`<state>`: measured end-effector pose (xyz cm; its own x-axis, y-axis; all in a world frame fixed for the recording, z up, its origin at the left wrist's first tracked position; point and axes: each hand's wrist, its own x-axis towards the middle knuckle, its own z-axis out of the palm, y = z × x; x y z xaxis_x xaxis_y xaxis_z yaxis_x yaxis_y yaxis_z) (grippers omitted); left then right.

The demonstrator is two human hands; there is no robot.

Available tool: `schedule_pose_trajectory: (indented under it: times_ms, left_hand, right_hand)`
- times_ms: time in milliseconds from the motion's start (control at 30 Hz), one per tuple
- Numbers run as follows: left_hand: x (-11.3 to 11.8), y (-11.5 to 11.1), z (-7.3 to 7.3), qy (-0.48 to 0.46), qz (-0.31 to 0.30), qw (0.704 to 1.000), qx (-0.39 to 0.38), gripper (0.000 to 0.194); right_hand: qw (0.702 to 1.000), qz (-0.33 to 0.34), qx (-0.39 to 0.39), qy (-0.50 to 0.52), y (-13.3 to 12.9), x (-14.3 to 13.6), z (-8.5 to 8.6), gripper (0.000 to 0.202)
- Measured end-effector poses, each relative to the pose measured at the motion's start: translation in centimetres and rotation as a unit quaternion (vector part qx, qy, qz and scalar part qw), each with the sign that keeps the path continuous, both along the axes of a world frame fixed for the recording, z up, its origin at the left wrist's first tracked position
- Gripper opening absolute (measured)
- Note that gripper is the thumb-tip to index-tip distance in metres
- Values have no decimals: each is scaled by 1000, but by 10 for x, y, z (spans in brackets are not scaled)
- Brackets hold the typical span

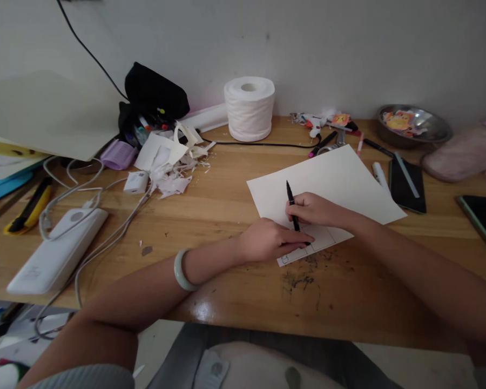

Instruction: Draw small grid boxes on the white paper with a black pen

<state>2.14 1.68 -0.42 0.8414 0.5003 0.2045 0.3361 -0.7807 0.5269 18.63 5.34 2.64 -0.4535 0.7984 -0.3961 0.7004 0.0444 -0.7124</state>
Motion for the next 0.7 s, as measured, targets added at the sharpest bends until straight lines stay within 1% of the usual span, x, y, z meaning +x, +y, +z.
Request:
schedule_pose_trajectory:
  times_ms: [100, 200, 500, 567, 700]
  left_hand:
    - [0, 0, -1, -3, -1, 1000, -2, 27]
    - [0, 0, -1, 1, -3, 1000, -2, 27]
    - [1, 0, 4, 15, -4, 1000, -12, 27]
    - [0, 0, 4, 14, -4, 1000, -11, 27]
    - [0, 0, 2, 5, -4, 1000, -9, 27]
  right_hand:
    - [999, 40, 4, -7, 1, -1, 2, 25]
    - [998, 57, 12, -6, 1, 0, 3, 27]
    - [997, 74, 0, 1, 1, 2, 1, 28]
    - [997, 74, 9, 4, 1, 3, 1, 28]
    - [998, 54, 36, 0, 0, 3, 1, 26]
